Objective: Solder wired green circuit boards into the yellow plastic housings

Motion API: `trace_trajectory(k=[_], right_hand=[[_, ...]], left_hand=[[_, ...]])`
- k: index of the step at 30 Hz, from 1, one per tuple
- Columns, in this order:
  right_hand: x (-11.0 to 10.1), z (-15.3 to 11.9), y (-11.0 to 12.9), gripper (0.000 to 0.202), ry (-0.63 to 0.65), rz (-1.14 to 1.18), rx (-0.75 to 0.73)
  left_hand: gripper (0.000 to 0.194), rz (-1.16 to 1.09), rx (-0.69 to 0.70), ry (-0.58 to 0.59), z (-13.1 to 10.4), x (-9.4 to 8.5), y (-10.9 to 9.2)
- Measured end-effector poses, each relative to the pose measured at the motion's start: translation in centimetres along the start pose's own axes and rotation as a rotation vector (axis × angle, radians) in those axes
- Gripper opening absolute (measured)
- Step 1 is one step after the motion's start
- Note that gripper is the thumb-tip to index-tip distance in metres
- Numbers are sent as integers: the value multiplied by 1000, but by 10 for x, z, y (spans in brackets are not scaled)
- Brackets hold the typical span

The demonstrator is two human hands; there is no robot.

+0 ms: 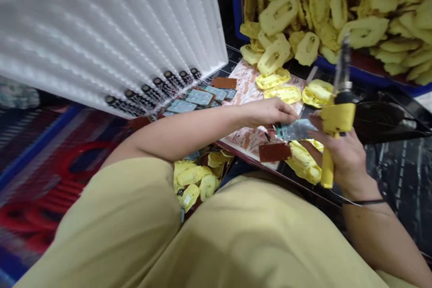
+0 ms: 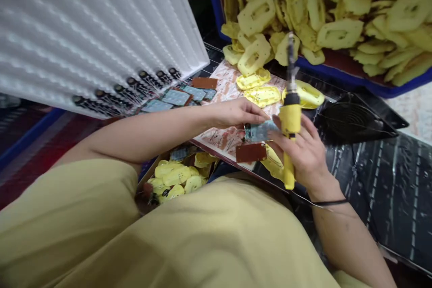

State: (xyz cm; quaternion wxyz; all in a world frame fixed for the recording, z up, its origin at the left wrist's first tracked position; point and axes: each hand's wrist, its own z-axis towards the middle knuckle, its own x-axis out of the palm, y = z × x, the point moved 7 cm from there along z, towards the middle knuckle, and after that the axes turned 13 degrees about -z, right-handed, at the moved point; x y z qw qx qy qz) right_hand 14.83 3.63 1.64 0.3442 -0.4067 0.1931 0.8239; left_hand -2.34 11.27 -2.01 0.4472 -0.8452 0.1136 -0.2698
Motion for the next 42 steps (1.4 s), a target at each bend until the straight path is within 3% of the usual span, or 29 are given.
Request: trace_trajectory(k=[2,5,8,11,15,19,23,33,35,39,42], right_hand=[[-14,0,8,29,-90,-10,-70],[-30,-12,10,27,-182,-80,-68],[-33,-25,9,28,-186,-141,-32],[-31,-32,10,34,-185,-155,-5],[-28,-36,16,31,-145,-173,14],[-28,-42,23,23,-145,-220,52],[-26,-46,26,20,-169,-181,116],[-28,-49,30,22,-245,-109,154],[-27,-56,17,28,-192,-62,169],[-16,-64,-30,34,-76,-2,233],[3,-61,-61,28,1,25,196]], left_hand=[[18,-97,-32,35,3,7,11],[37,-196,76,6,1,-13,14],[59,60,283,37,-11,-24,11],[61,406,496,55,-23,-5,7],[55,301,650,-64,-19,24,4],[46,45,631,-85,-5,36,10],[58,-95,551,-7,2,37,17],[55,-90,483,36,2,41,18],[47,-56,440,22,-3,37,7],[20,176,438,-13,-16,15,-34],[9,462,454,7,-5,5,-49]])
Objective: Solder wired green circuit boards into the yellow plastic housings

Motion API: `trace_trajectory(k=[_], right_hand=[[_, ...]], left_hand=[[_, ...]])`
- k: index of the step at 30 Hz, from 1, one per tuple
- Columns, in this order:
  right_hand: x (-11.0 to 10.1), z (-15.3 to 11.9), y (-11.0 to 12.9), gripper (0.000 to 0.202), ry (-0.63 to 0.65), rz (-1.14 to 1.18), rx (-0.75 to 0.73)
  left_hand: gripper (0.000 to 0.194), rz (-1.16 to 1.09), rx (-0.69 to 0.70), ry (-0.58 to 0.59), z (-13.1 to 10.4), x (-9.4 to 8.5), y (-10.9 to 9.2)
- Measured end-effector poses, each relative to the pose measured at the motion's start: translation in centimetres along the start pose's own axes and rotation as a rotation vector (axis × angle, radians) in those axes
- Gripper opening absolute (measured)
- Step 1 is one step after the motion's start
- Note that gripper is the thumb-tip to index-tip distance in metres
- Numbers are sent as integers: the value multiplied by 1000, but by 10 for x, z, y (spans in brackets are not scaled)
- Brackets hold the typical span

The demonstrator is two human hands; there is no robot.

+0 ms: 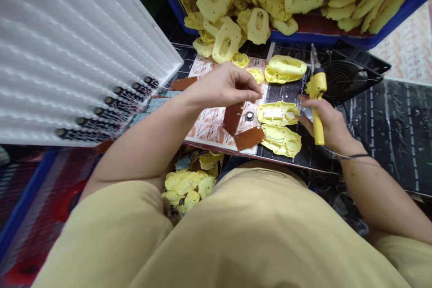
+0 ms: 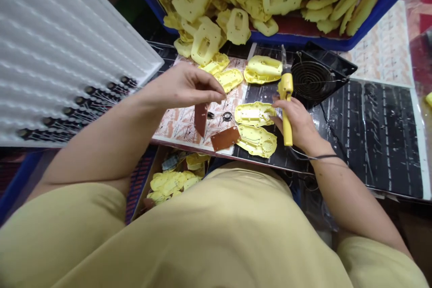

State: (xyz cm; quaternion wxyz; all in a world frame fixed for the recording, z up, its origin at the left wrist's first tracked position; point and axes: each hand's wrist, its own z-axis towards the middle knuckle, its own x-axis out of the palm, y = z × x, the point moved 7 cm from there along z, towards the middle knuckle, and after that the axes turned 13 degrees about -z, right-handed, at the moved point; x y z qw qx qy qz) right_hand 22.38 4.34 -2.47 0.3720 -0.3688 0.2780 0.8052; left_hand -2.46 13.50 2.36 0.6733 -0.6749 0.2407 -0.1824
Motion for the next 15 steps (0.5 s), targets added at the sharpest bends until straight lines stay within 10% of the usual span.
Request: trace_trajectory(k=[7,15], right_hand=[[30,-8,-4,32,195,-105,-28],[-63,-36,38,21,-168,-119,-5]], left_hand=[[21,640,-8,216,32,65,48],[15,616,-21,249,37,81,59]])
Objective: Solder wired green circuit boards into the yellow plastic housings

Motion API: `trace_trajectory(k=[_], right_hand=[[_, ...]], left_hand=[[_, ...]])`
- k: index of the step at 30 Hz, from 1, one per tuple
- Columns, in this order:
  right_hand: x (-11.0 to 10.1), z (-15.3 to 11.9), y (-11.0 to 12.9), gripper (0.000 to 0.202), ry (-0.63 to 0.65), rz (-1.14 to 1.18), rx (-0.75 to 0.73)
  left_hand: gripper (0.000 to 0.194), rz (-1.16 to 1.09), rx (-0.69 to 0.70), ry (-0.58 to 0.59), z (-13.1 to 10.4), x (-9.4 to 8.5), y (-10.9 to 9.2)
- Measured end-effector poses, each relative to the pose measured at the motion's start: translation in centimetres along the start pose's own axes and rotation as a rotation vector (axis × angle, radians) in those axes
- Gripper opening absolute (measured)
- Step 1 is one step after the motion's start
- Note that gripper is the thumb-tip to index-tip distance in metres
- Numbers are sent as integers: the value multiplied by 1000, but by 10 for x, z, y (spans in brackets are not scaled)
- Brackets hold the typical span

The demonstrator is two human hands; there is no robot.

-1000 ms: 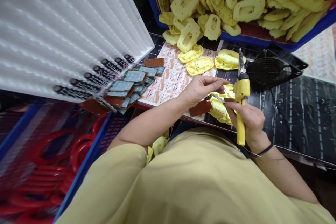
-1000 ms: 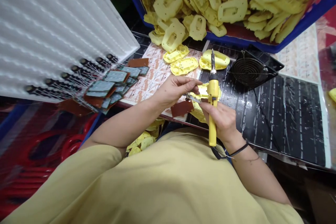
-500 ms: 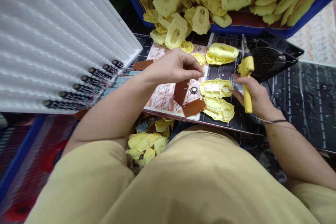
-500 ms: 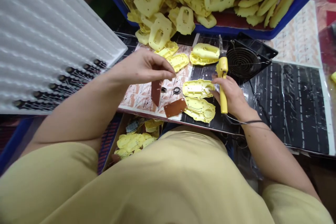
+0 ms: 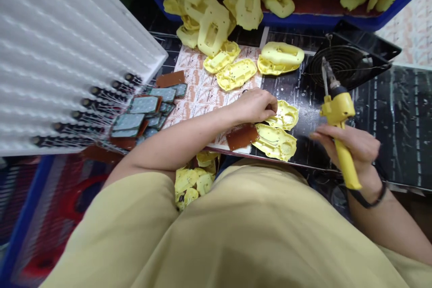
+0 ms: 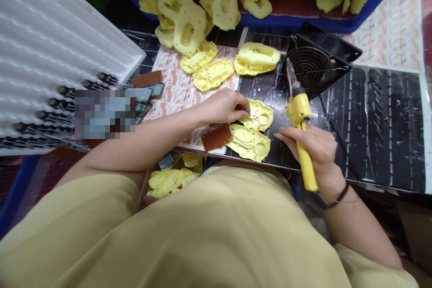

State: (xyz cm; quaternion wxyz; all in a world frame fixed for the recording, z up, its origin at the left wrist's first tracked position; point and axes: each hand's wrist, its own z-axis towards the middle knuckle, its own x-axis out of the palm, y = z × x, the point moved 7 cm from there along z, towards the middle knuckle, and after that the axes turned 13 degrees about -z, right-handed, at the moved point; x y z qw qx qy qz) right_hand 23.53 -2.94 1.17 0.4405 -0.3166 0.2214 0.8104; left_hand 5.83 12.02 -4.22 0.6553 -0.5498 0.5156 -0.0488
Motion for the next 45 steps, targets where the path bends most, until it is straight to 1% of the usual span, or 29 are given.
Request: trace_trajectory(k=[1,3,4,5,6,7,9,11,13,14,16,19,21,24,26,29,31,34,38,42,43,45], right_hand=[[-9,-4,0,25,30,0,8],[-27,-12,-2,44,49,-67,33],[-35,-16,-5,53,36,-136,44],[-43,-19,-8,60,-4,-213,54],[-48,-22,-10,62,-46,-274,67],[-51,-25,-12,59,-85,-300,81],[-48,-29,-15,50,-115,-227,114],[-36,-34,-19,50,-74,-85,178],[-23,-40,-20,46,-15,10,216],[-18,-43,-20,42,-1,41,222],[-12,-47,-21,35,-24,120,214],[-8,-47,-23,28,-61,233,181],[-4,-43,-24,23,-24,241,161],[1,-33,-23,21,44,193,111],[-1,-26,-22,21,59,189,61],[-7,-20,-22,21,51,228,-4],[-11,-20,-24,22,44,217,-1],[-13,-23,-24,21,40,180,19],[-7,-24,-20,22,50,176,-27],[-3,-22,-21,22,70,170,-74],[-4,-23,-22,20,61,178,-82],[-8,-28,-28,10,52,170,-39]], left_hand=[[14,-13,-6,3,1,0,2],[12,-50,-34,-7,3,-2,7],[12,-67,-53,-18,4,-3,8],[12,-79,-72,-28,5,-5,9],[11,-83,-87,-32,6,-5,9],[10,-78,-99,-30,7,-5,9],[9,-50,-108,-17,10,-5,7],[9,-12,-114,-4,12,-5,4],[10,24,-136,8,13,-5,2],[11,39,-151,15,14,-5,1],[12,54,-179,33,14,-5,1],[10,29,-169,35,15,-4,1],[8,1,-147,20,15,-5,2],[7,1,-144,14,16,-4,3],[10,42,-149,25,16,-4,1],[16,117,-179,72,14,-4,-5],[18,152,-210,100,13,-4,-7],[18,168,-212,104,13,-5,-10],[18,173,-214,109,13,-5,-10],[21,178,-245,130,12,-4,-13],[22,183,-258,131,12,-5,-13],[23,192,-277,132,12,-5,-14]])
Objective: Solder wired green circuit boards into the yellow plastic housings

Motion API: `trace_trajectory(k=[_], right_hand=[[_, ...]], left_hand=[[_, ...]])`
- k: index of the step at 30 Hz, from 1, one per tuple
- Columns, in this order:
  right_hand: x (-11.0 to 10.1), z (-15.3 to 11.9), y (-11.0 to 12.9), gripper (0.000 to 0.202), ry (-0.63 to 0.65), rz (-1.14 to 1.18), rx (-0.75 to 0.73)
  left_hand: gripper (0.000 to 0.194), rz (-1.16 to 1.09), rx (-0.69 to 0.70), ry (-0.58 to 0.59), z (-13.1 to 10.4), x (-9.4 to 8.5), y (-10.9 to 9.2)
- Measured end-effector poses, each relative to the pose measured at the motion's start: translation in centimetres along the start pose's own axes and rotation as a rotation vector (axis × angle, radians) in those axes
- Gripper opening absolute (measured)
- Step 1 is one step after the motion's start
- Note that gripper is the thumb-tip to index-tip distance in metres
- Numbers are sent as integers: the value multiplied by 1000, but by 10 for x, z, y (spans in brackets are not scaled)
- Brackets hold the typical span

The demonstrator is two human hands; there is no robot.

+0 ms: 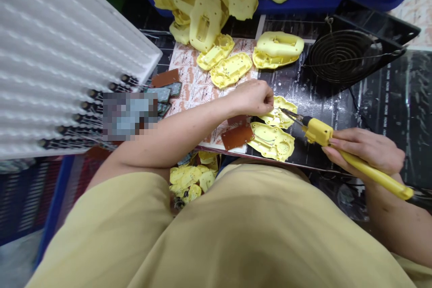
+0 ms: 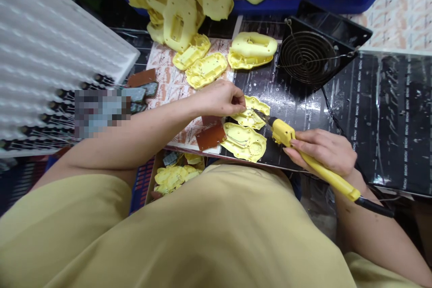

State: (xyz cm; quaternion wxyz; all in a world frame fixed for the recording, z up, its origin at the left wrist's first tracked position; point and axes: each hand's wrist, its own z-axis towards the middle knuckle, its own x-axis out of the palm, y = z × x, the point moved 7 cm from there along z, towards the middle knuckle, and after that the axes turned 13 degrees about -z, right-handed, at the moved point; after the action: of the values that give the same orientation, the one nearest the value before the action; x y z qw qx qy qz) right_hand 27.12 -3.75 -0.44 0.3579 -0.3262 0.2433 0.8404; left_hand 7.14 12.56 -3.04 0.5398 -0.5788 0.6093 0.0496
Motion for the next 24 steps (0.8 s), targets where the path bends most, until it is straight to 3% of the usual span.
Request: trace_trajectory(k=[5,9,11,17,21,24], right_hand=[[-9,-12,-7,5,11,-49,160],[-15,-10,2,55,-65,-116,179],[-15,-10,4,61,-97,-144,226],[-10,-11,15,27,-111,13,180],[-14,-12,19,28,-92,-69,214],[-12,-12,25,34,-78,-127,154]], left_hand=[[22,-19,12,-8,1,0,2],[19,-16,33,-13,2,1,2],[20,-10,29,-13,2,1,2],[26,4,133,-45,-3,1,7],[25,-49,199,-79,-6,-1,13],[19,-49,180,-42,-6,3,14]])
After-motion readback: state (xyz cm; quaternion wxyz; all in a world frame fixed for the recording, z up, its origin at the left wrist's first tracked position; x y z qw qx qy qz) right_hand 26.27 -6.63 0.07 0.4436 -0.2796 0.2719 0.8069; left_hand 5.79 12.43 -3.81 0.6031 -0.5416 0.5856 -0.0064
